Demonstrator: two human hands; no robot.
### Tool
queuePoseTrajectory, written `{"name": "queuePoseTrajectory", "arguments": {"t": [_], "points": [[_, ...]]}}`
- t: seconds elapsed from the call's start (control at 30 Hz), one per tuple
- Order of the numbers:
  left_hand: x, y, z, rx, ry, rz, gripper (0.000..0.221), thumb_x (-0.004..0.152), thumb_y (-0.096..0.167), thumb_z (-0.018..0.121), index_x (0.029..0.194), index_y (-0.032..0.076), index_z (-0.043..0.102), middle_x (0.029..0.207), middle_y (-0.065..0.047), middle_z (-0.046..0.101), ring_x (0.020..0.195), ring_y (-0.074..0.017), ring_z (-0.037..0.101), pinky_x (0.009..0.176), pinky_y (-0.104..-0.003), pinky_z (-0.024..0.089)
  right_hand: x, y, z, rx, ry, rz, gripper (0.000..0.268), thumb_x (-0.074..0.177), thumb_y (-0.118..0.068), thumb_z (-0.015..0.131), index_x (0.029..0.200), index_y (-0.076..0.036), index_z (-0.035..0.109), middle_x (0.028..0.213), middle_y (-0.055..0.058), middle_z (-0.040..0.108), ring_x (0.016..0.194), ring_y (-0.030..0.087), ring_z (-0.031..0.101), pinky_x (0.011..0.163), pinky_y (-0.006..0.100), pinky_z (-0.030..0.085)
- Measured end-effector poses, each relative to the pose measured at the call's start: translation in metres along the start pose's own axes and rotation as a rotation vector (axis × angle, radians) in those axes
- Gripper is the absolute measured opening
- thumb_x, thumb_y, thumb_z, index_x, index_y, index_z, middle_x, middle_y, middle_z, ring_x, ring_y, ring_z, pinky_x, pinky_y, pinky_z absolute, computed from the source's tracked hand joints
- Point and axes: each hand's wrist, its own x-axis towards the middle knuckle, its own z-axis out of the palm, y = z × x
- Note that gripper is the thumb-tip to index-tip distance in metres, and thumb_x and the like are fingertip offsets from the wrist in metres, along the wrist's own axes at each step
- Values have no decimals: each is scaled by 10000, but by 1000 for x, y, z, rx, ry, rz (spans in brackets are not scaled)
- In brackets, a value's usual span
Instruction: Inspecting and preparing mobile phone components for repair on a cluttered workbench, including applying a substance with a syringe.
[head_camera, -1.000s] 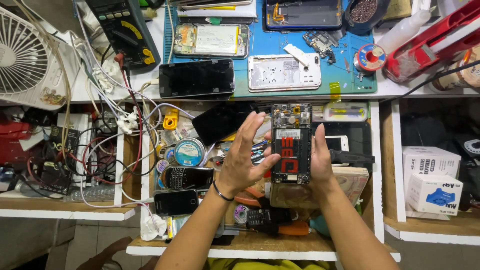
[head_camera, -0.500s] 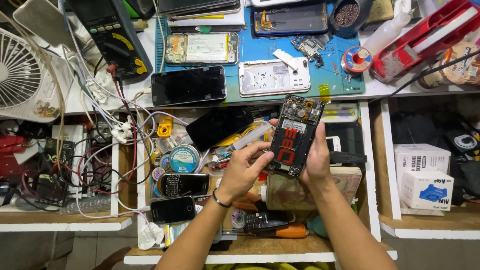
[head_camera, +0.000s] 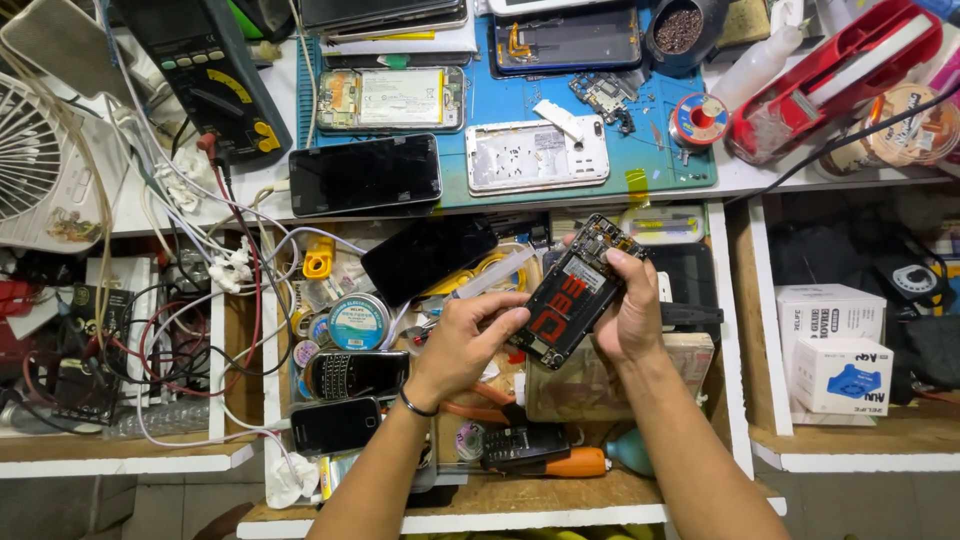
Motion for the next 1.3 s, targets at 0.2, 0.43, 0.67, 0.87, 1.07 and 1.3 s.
{"name": "queuePoseTrajectory", "arguments": {"t": [0.2,0.43,0.67,0.87,1.07,1.3], "points": [[2,0,-5,57,31,-15,253,954,167,661,1167,116,788,689,-91,759,730,-105,669,699,-311,572,-2,1,8,3,-10,-20,295,886,-133,642,1168,-46,650,1149,283,710,979,299,745,894,484,613],[3,4,-6,110,42,9,245,945,183,670,1147,139,802,631,-109,729,705,-110,638,685,-346,564,-8,-2,20,15,-11,-44,255,902,-119,639,1147,-54,662,1127,270,726,985,283,750,879,443,622],[4,0,-4,149,71,30,247,943,201,672,1152,143,792,569,-72,698,624,-113,609,631,-311,540,-8,-4,22,21,-26,-60,283,924,-116,626,1194,-34,645,1147,280,717,994,289,745,883,453,619],[-2,-1,-3,221,116,56,277,945,204,684,1208,138,742,587,-85,678,547,-172,586,565,-326,499,-18,-10,39,-16,-45,-61,367,936,-134,622,1278,-3,607,1185,290,699,1034,292,732,902,451,614],[0,0,1,296,229,151,287,952,188,679,1229,111,682,763,-115,730,682,-271,674,637,-379,549,-16,-2,33,-49,-111,-68,366,939,-103,601,1283,22,606,1240,302,674,1055,302,724,892,461,612],[3,-2,3,323,336,347,258,976,142,671,1219,57,680,1104,-123,694,1055,-346,697,881,-421,566,-14,3,41,-101,-162,-90,350,974,-78,574,1300,50,567,1275,308,654,1078,326,712,862,467,617]]}}
